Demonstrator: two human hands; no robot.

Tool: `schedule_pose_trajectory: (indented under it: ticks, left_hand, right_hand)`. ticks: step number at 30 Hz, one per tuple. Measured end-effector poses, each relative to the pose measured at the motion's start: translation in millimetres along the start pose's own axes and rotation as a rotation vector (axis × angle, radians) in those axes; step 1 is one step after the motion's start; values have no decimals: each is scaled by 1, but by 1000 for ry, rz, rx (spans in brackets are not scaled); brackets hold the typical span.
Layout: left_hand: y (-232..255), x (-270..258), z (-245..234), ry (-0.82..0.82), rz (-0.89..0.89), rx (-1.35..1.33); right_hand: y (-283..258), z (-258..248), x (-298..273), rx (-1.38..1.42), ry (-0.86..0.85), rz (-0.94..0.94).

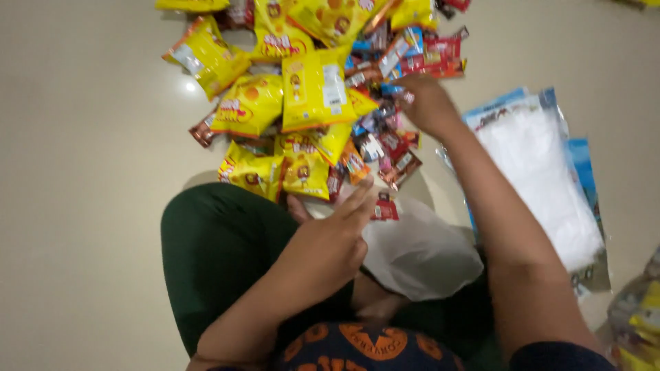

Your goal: The person places snack packets into a clear plastic bag by hand and then sets the filled bag aside.

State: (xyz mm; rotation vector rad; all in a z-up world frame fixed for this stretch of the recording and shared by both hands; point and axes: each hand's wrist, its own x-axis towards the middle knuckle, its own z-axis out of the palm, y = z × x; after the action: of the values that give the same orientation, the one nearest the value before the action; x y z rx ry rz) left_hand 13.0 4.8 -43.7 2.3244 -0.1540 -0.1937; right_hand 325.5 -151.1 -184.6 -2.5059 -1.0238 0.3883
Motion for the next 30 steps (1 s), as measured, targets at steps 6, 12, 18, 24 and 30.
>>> schedule_pose_trajectory:
  ticks: [6,12,18,24,30]
  left_hand:
    - [-10,7,1,-40,17,-95]
    - [-2,6,-9,-64,9,-161]
    - [-7,5,1,5,64,-169]
    - [-3,11,-12,-188,36,-240]
    - [-3,6,-12,-38,110,-223]
  right_hand:
    - [-124,5,48,315,-18,301]
    - [-87,70,104,-99,-497,562]
    - [-111,-11,48,532,-115,610]
    - [-49,-66,-25,1436,184,81]
    - [-85,-146,-167,1076,105,-218]
